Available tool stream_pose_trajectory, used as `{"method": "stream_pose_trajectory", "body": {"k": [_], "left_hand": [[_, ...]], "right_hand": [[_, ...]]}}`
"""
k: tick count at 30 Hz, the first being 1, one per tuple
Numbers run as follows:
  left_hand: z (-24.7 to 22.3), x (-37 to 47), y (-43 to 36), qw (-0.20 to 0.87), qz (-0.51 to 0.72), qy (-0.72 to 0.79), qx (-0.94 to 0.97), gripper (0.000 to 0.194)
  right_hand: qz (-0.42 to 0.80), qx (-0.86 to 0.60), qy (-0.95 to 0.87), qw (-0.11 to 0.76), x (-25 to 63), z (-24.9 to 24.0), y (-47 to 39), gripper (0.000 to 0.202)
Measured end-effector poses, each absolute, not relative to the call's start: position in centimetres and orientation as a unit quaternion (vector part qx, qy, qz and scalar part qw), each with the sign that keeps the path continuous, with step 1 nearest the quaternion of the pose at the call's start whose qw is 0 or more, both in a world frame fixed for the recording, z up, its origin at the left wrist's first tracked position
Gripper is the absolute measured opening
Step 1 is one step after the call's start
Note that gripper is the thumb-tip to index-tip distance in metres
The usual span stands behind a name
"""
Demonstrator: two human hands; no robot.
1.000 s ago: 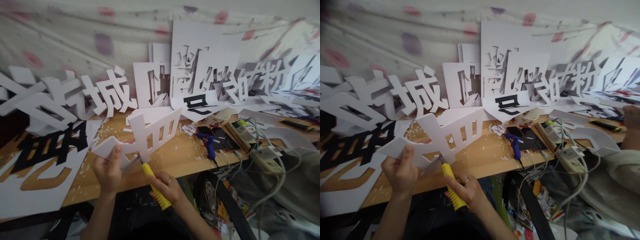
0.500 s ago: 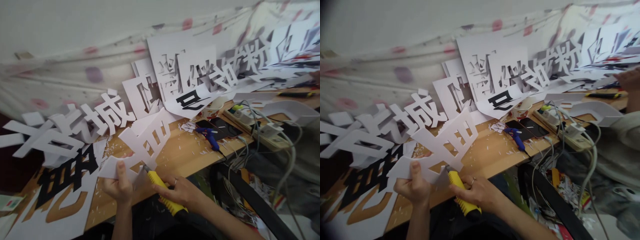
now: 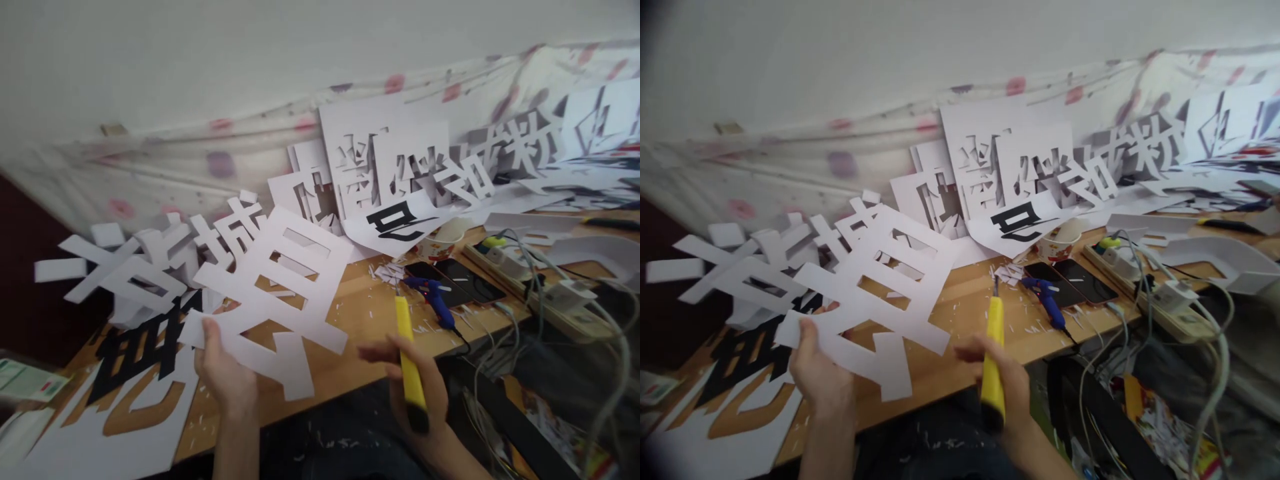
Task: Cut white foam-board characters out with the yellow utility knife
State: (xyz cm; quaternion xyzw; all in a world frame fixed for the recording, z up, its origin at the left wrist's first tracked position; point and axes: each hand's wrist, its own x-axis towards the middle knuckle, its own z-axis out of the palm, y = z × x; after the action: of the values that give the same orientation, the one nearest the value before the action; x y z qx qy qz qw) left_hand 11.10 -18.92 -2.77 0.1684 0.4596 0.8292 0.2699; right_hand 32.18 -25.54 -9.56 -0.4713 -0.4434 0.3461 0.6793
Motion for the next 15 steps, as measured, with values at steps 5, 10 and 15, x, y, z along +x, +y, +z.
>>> {"method": "stream_pose_trajectory", "body": {"k": [5, 10, 15], "left_hand": [[-1.6, 12.8, -20.4, 0.304, 0.823, 0.451, 0.162, 0.031], [-2.5, 13.8, -20.6, 0.325, 0.803, 0.455, 0.208, 0.038], [-4.9, 11.3, -19.5, 0.076, 0.783, 0.484, 0.383, 0.070]], "right_hand": [[0.502, -0.406, -0.357, 0.675, 31.0, -8.8, -22.6, 0.051], [0.618, -0.385, -0.260, 0.634, 29.8, -8.1, -23.5, 0.076], [0.555, -0.399, -0.249, 0.686, 30.0, -7.7, -23.5, 0.071]]}}
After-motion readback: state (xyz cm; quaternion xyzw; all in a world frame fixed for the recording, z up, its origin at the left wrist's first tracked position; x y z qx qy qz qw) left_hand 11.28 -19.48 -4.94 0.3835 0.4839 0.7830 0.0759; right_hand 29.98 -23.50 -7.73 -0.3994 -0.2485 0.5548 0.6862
